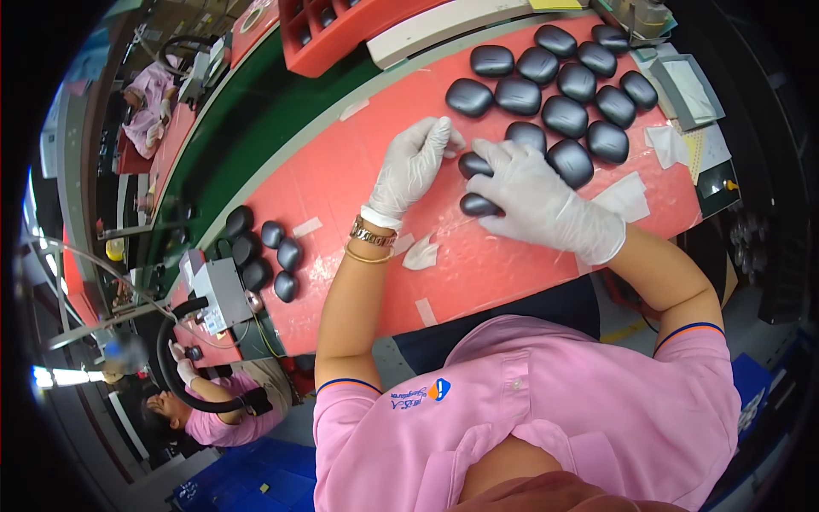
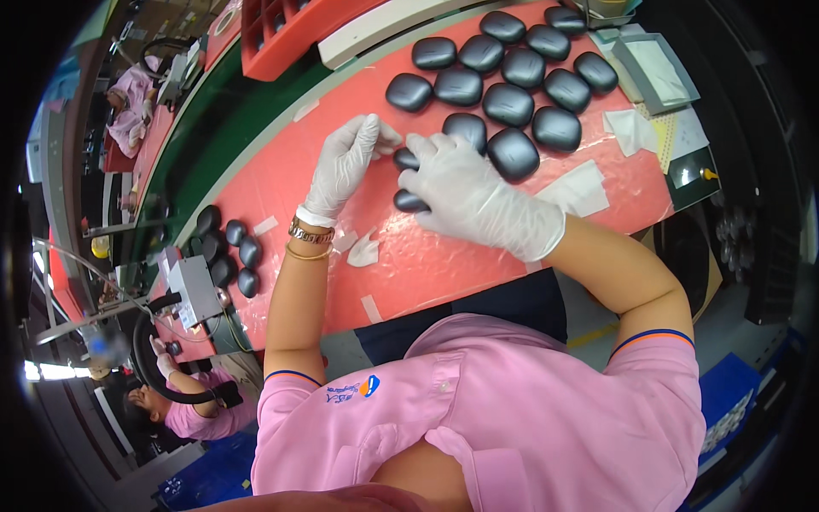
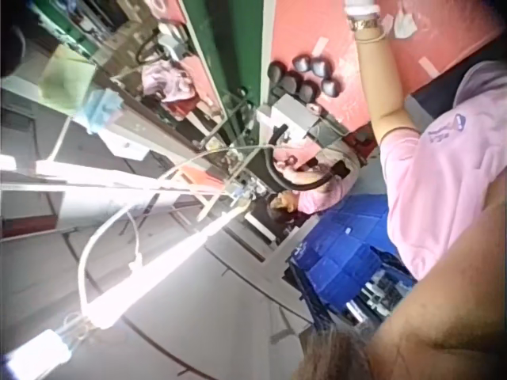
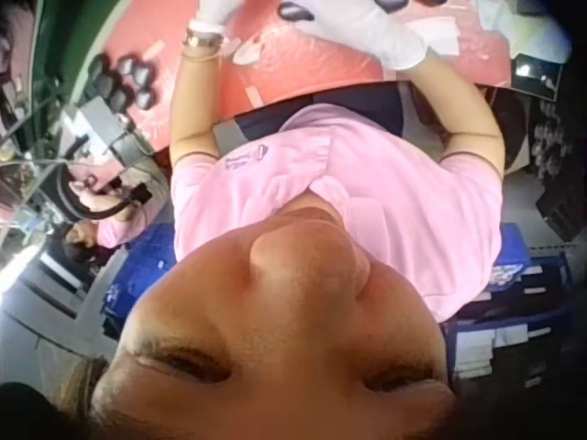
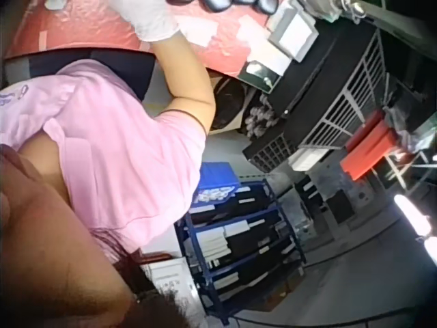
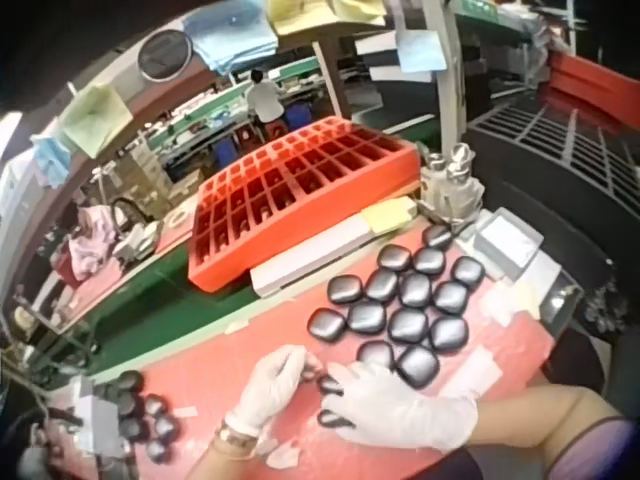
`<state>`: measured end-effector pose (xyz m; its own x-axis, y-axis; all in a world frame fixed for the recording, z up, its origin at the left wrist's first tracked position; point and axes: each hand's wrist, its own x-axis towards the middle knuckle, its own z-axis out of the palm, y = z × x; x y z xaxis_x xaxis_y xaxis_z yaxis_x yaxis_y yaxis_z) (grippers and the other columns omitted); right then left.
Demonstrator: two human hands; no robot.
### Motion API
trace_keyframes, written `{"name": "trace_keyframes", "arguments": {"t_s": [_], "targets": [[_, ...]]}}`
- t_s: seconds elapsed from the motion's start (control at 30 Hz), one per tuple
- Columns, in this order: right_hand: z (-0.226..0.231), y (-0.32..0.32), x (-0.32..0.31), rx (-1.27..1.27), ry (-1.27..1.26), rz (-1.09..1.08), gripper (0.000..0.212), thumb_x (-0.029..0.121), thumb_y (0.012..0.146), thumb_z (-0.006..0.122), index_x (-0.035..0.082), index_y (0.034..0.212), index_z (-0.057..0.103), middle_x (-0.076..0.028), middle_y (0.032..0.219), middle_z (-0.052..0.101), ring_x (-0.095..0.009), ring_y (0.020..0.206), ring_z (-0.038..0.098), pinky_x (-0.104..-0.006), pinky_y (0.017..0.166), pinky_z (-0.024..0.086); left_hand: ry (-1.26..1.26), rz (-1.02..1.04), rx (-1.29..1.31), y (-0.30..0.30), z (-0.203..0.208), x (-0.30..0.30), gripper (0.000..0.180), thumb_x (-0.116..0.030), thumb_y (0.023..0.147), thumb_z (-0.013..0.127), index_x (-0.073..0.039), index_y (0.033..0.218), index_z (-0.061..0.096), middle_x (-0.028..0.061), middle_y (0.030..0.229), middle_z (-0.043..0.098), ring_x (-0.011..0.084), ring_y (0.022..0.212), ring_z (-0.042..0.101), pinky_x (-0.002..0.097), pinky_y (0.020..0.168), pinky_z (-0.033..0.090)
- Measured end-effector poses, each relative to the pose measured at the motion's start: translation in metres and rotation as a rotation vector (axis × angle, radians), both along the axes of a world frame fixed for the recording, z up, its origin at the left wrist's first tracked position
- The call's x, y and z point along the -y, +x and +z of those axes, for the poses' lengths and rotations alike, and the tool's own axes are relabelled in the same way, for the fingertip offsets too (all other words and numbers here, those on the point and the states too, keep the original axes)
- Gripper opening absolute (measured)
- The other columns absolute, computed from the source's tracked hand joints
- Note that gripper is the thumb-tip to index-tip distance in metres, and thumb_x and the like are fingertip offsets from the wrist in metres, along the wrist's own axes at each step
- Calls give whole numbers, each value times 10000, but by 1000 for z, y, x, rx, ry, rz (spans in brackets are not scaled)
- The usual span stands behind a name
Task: Cleaning and inspecting electronic earbud cases on an assembly line.
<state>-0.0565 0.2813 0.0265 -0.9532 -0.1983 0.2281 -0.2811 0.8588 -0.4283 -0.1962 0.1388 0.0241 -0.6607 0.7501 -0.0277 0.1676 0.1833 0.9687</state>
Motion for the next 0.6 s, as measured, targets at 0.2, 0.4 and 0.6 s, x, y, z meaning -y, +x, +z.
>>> {"name": "trace_keyframes", "arguments": {"t_s": [0.2,0.4,0.6], "targets": [[-2,5,1,81,-69,102,363,243,651,728,87,958,612,-167,1231,454,-333,1096,480,-443,900,395,-345,45,-665,-42,-15,-28,381,-188,905,616,10,1216,519,101,979,599,135,821,564,278,745,473],[7,18,-33,-232,-99,71,327,306,641,759,184,926,656,-85,1274,438,-385,1252,337,-581,996,278,-210,89,-361,-9,19,-34,371,-68,818,686,1,1117,476,119,1029,591,180,824,599,293,731,492],[42,22,-78,-200,-269,164,210,265,590,751,184,777,696,-81,1155,505,-372,1141,427,-492,952,364,22,-269,-5,20,56,-53,390,-63,901,580,-5,1257,432,147,1246,527,199,1064,572,325,897,483]]}}
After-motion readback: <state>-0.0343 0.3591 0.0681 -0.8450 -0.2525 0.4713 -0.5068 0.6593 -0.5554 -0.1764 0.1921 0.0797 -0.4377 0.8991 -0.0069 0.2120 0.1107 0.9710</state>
